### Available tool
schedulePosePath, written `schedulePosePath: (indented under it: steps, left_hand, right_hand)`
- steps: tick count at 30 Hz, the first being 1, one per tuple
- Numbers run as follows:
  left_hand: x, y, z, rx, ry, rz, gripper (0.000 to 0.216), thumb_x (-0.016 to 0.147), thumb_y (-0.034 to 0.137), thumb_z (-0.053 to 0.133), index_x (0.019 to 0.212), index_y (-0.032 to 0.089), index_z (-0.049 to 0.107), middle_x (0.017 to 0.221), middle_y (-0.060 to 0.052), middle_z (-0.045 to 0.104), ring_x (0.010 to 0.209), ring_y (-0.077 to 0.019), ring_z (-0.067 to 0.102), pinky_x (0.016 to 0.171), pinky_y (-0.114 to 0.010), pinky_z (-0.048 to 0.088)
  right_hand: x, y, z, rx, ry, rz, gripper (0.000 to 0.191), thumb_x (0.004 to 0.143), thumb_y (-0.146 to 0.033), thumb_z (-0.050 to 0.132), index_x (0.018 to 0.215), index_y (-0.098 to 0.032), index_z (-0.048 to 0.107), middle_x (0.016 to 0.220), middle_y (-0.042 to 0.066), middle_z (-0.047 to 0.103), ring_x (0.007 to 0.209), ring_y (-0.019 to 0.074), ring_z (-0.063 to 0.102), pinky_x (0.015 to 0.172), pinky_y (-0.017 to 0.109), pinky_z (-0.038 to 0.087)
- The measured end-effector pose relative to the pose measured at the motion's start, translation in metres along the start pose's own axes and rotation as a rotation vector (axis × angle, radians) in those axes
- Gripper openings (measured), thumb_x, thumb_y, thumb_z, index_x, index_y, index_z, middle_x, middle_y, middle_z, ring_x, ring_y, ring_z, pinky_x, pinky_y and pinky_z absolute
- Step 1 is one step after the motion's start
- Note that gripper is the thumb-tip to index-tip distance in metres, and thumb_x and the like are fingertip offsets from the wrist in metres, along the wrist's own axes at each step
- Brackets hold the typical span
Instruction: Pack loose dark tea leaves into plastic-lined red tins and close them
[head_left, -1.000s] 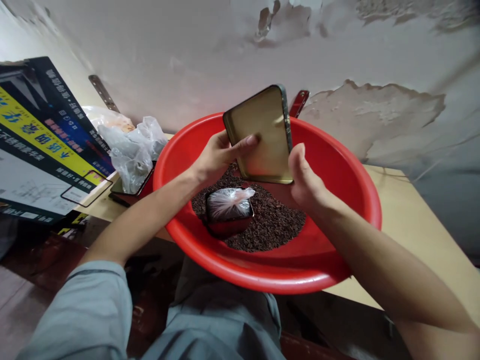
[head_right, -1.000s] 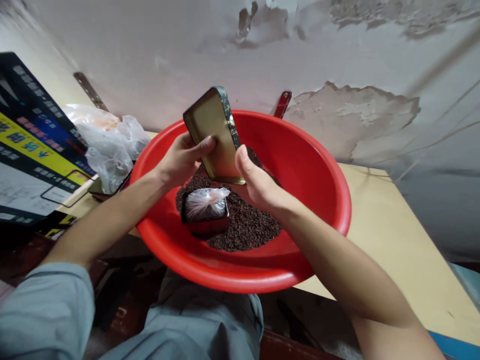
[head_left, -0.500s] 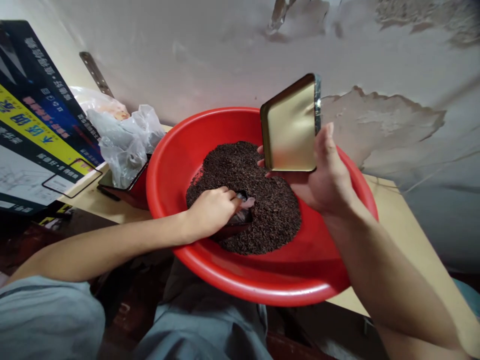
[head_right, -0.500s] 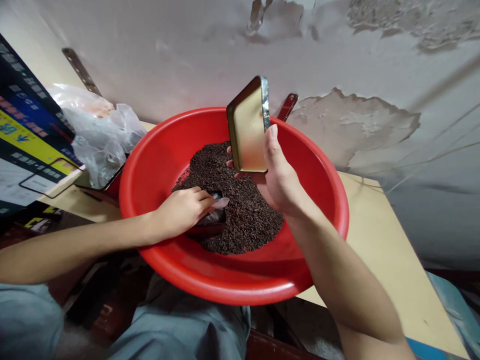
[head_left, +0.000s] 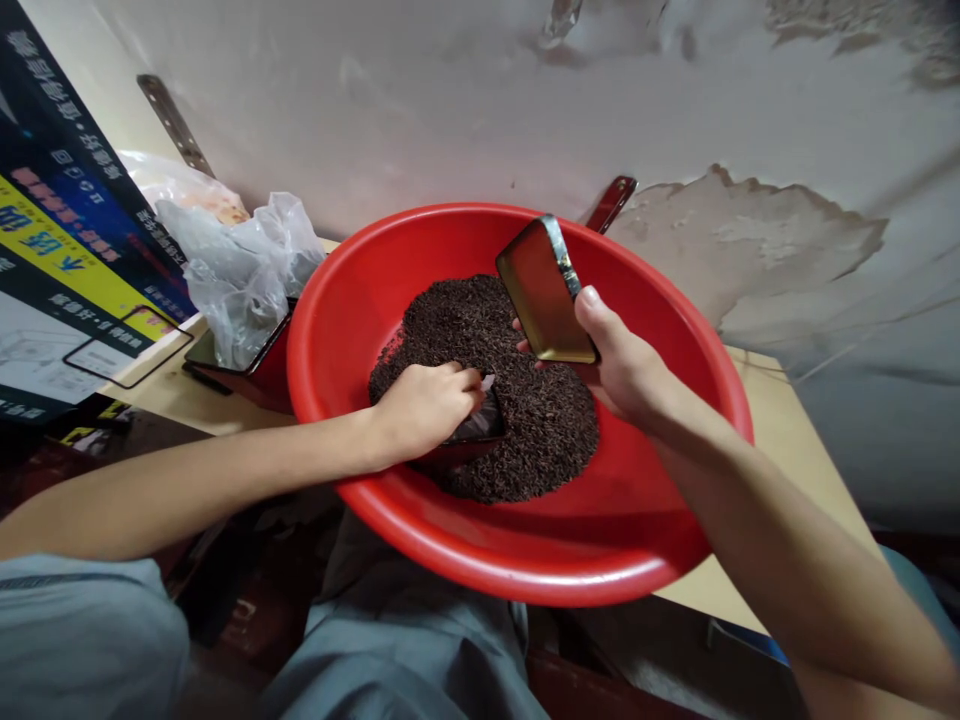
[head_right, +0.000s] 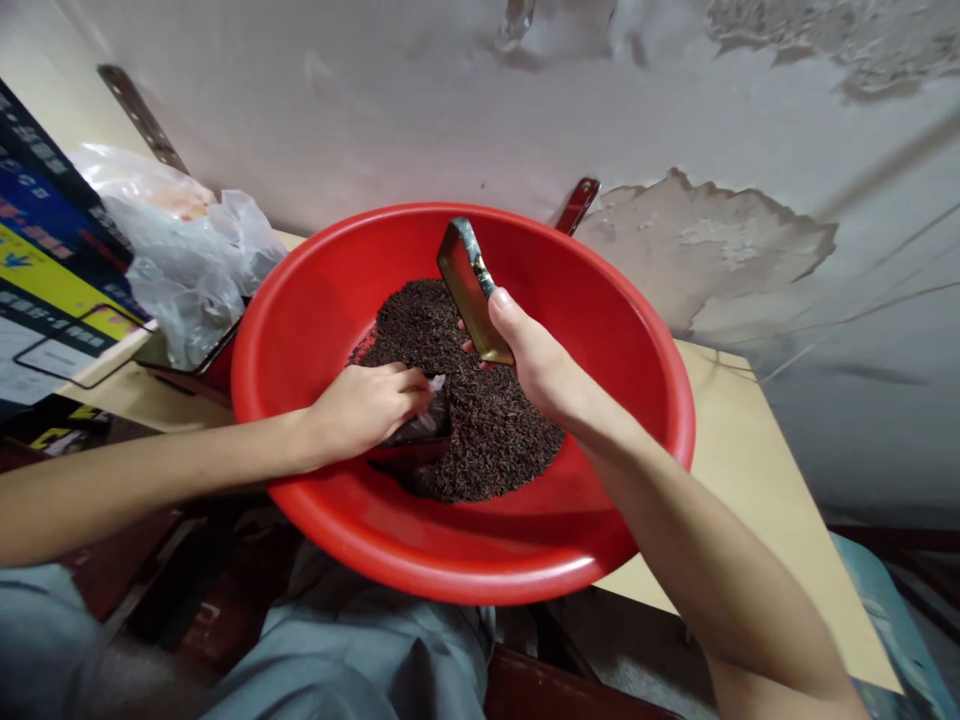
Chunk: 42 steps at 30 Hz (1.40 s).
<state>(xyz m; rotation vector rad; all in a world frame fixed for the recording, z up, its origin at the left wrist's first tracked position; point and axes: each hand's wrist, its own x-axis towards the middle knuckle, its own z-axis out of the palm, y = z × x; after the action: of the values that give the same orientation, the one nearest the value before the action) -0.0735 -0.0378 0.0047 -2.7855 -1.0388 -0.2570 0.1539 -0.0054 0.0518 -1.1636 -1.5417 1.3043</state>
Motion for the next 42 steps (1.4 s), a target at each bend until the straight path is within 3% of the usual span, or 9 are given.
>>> schedulePosePath:
  steps: [5,10,14,18,24,28,32,37,42]
  left_hand:
    - [0.006,-0.003,-0.004,0.019,-0.015,-0.004,0.024,0.106,0.019,0.059,0.118,0.010,0.078,0.087,-0.011,0.074,0.097,-0.0272,0.064,0.073,-0.037,0.045]
    - [0.014,-0.008,-0.004,0.009,-0.057,0.042,0.023,0.103,0.021,0.061,0.099,0.013,0.082,0.117,-0.016,0.073,0.103,-0.0291,0.063,0.079,-0.039,0.046]
    - [0.019,-0.010,0.000,-0.045,-0.089,0.195,0.018,0.098,0.018,0.066,0.090,0.011,0.081,0.107,-0.014,0.078,0.107,-0.0297,0.066,0.084,-0.039,0.050]
    - [0.026,-0.013,-0.003,-0.099,-0.144,0.243,0.015,0.096,0.015,0.069,0.098,0.006,0.080,0.103,-0.017,0.080,0.101,-0.0288,0.071,0.091,-0.039,0.053]
    - [0.050,-0.039,-0.019,-0.421,-0.350,0.277,0.029,0.085,-0.002,0.066,0.095,0.019,0.084,0.086,-0.005,0.082,0.075,-0.0192,0.073,0.069,-0.028,0.052]
    - [0.063,-0.044,-0.023,-0.342,-0.371,0.218,0.031,0.080,0.000,0.071,0.094,0.023,0.086,0.090,-0.005,0.083,0.080,-0.0218,0.075,0.061,-0.028,0.048]
    - [0.063,-0.026,-0.025,-0.172,-0.373,0.195,0.018,0.086,0.006,0.072,0.091,0.018,0.085,0.097,-0.010,0.083,0.088,-0.0263,0.077,0.063,-0.032,0.051]
    - [0.038,0.024,-0.027,0.020,-0.290,0.140,0.023,0.094,0.007,0.061,0.093,0.011,0.083,0.093,-0.017,0.081,0.092,-0.0312,0.077,0.075,-0.040,0.059]
    - [0.011,0.048,-0.018,-0.009,-0.218,0.039,0.039,0.095,0.025,0.060,0.115,-0.004,0.077,0.121,-0.030,0.075,0.115,-0.0373,0.072,0.098,-0.044,0.057]
  right_hand:
    - [0.000,0.010,-0.011,-0.001,0.045,0.029,0.065,0.088,-0.084,0.057,0.104,-0.023,0.073,0.114,0.011,0.078,0.094,0.0238,0.073,0.074,0.036,0.057]
    - [0.000,0.016,-0.014,-0.014,0.042,-0.005,0.065,0.089,-0.085,0.055,0.103,-0.024,0.073,0.116,0.010,0.077,0.097,0.0253,0.072,0.077,0.038,0.057]
    - [-0.001,0.025,-0.018,-0.075,0.015,-0.052,0.063,0.093,-0.083,0.053,0.111,-0.026,0.073,0.117,0.009,0.076,0.099,0.0264,0.070,0.085,0.041,0.056]
    - [-0.001,0.035,-0.021,-0.103,0.003,-0.073,0.060,0.098,-0.079,0.048,0.114,-0.028,0.073,0.116,0.008,0.075,0.102,0.0272,0.070,0.090,0.043,0.056]
    - [0.001,0.039,-0.022,-0.150,-0.033,-0.121,0.063,0.098,-0.081,0.046,0.133,-0.034,0.070,0.114,0.005,0.077,0.105,0.0292,0.072,0.092,0.049,0.061]
    - [-0.001,0.038,-0.023,-0.189,-0.042,-0.131,0.064,0.099,-0.080,0.043,0.136,-0.036,0.070,0.113,0.005,0.078,0.107,0.0299,0.073,0.096,0.051,0.061]
    - [-0.003,0.037,-0.022,-0.175,-0.058,-0.124,0.064,0.099,-0.080,0.045,0.139,-0.036,0.068,0.113,0.004,0.078,0.108,0.0294,0.073,0.096,0.050,0.061]
    - [-0.003,0.036,-0.020,-0.169,-0.049,-0.138,0.066,0.099,-0.079,0.045,0.146,-0.036,0.063,0.119,0.004,0.077,0.108,0.0297,0.072,0.100,0.052,0.060]
    - [-0.005,0.036,-0.021,-0.203,-0.083,-0.173,0.070,0.103,-0.076,0.039,0.156,-0.033,0.055,0.132,0.006,0.073,0.117,0.0318,0.069,0.106,0.058,0.057]
